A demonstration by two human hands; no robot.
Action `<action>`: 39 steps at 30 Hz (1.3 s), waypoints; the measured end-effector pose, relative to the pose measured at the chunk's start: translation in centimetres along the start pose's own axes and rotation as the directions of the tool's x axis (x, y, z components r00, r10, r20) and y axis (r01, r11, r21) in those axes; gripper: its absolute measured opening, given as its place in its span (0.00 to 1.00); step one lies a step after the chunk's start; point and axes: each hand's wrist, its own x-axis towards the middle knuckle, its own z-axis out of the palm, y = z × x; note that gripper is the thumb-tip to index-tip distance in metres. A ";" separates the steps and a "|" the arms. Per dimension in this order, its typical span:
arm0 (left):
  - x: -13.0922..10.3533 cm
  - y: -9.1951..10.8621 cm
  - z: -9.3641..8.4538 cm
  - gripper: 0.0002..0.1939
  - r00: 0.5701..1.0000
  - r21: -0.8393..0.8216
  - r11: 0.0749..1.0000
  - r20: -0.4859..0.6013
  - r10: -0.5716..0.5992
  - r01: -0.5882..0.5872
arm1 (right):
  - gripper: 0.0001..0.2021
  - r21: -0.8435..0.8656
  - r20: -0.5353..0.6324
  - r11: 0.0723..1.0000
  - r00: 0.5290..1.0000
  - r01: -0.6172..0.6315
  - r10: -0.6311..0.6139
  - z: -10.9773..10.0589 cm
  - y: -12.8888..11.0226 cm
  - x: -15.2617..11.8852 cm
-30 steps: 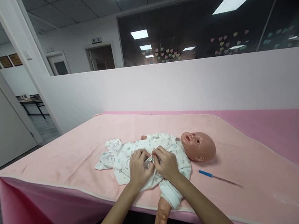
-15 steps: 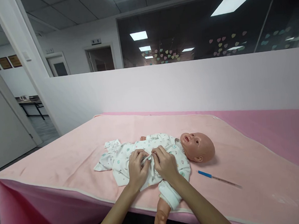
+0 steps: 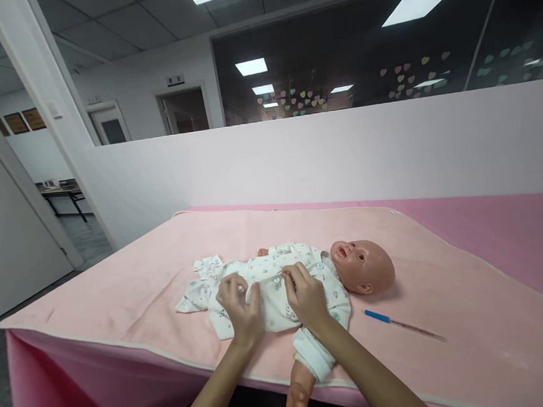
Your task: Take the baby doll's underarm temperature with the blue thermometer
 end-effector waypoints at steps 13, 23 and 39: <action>-0.2 0.7 0.9 0.08 0.943 0.262 0.937 0.297 0.149 -0.230 | 0.11 -0.077 0.021 0.997 1.000 -0.007 0.009 0.6 0.3 -0.1; -0.1 0.8 0.9 0.08 0.931 0.249 0.942 0.341 0.134 -0.227 | 0.10 -0.111 0.022 0.994 1.000 -0.007 0.010 0.6 0.4 -0.2; 0.3 0.5 0.9 0.07 0.944 0.248 0.947 0.305 0.127 -0.207 | 0.11 0.222 -0.092 0.942 0.956 -0.253 0.279 -4.7 0.6 -2.2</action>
